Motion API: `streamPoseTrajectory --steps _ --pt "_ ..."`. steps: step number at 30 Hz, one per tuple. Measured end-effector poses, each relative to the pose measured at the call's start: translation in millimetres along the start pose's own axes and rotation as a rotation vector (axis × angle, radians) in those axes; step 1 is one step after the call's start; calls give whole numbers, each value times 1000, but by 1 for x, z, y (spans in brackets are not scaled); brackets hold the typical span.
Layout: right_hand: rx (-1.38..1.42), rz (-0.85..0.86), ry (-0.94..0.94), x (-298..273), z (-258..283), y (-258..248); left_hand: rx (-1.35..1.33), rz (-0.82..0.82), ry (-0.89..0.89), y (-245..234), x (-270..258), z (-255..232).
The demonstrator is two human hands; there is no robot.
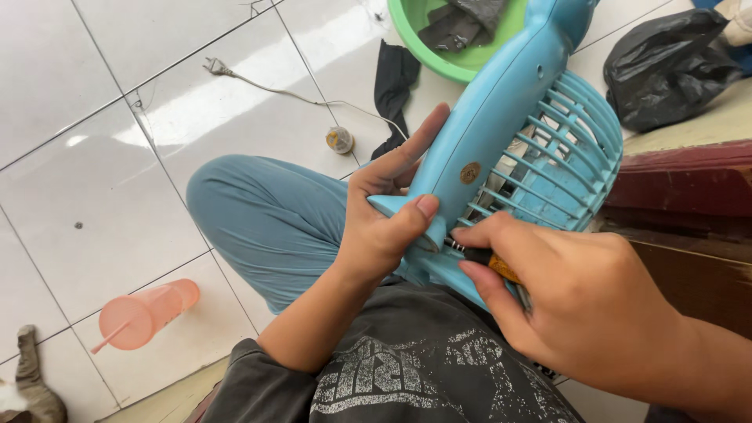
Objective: The person sits on the floor and uses a screwdriver to remove screws from the casing of a small blue electric fan. They rotate the fan to access different screw locations and continue unscrewing throughout the clip.
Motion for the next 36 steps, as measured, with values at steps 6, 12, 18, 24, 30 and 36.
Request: streamPoseTrajectory --steps 6,12,18,24,30,36 --pt "-487 -133 -382 0 37 7 -33 -9 -23 -10 -5 1" --pt "-449 -61 -213 7 21 14 -72 -42 -20 -13 -2 7" --pt "174 264 232 10 -16 16 12 -65 3 -17 -6 8" --pt "257 435 506 1 -32 22 65 -18 -6 -12 -11 9" --pt "202 -66 -124 3 3 0 74 -15 -28 -8 -12 7" --pt "-424 -109 -492 -16 21 10 152 14 -29 -3 -14 5"
Point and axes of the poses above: each hand's wrist, its own x-axis towards the middle knuckle, its own y-axis out of the palm, z = x × y, the point moved 7 cm from there along x, towards the middle knuckle, and after that the axes turned 4 degrees about z, right-handed, at the moved point
